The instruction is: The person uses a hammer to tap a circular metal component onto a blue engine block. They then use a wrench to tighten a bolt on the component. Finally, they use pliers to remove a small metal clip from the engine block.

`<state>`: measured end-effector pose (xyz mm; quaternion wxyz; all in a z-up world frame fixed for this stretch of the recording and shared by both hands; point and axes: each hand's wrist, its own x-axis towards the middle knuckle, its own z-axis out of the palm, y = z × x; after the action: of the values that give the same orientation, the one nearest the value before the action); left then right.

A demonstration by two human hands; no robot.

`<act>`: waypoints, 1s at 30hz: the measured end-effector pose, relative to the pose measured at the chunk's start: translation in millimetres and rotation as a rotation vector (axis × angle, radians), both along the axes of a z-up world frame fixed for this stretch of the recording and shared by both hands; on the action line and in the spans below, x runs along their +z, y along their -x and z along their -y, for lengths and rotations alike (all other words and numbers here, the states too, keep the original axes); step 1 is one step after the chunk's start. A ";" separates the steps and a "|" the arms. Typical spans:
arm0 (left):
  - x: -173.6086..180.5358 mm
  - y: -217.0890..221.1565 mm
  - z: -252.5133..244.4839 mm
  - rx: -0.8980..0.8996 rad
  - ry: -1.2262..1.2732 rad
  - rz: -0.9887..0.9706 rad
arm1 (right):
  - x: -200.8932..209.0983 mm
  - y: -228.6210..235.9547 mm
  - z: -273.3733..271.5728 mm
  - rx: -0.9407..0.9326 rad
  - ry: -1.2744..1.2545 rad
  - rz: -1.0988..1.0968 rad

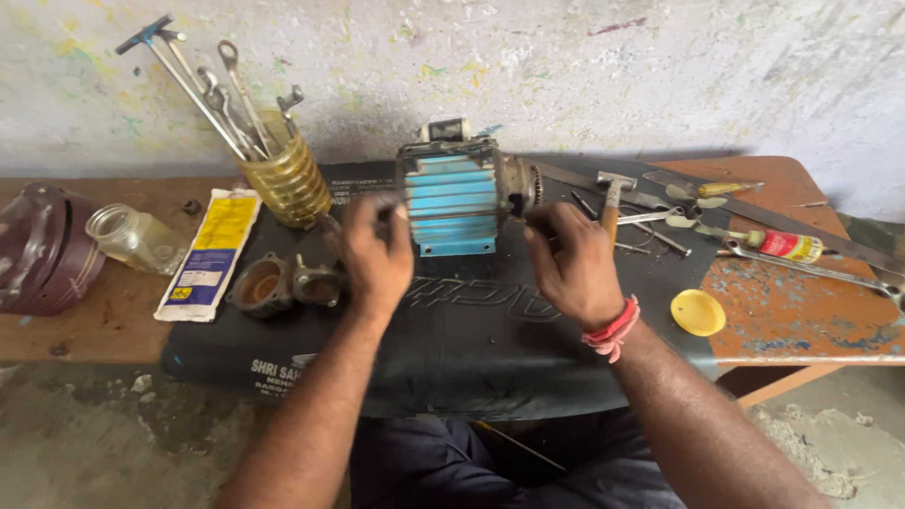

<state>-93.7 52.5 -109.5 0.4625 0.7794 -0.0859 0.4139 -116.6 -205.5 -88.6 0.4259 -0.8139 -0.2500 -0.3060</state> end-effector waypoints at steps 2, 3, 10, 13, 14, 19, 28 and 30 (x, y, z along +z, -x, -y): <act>-17.8 4.8 -3.0 -0.016 -0.160 0.125 | 2.8 -10.7 -13.4 -0.004 -0.033 -0.075; -24.3 4.5 -4.7 -0.049 -0.116 0.114 | 2.8 -18.0 -17.4 -0.044 -0.051 -0.147; -50.7 -9.4 -17.1 -0.323 0.297 -0.028 | -20.2 -34.8 -28.6 -0.029 -0.234 -0.297; -54.5 -11.0 -18.2 -0.364 0.318 -0.023 | -26.9 -33.7 -29.5 0.043 -0.315 -0.301; -53.8 -11.1 -18.6 -0.367 0.315 -0.017 | -26.9 -34.8 -29.9 0.064 -0.328 -0.305; -49.8 -10.1 -14.1 -0.187 0.116 0.077 | -27.4 -36.9 -29.7 -0.037 -0.208 -0.197; -39.9 -4.0 -5.5 -0.056 0.031 0.089 | -20.4 -42.2 -29.2 -0.093 -0.052 -0.103; -39.2 -3.3 -5.1 -0.054 0.019 0.103 | -20.4 -42.0 -30.0 -0.093 -0.049 -0.100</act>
<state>-90.4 57.6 -148.8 0.4759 0.7499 -0.1265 0.4418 -74.7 -175.5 -109.1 0.4427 -0.8283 -0.1828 -0.2906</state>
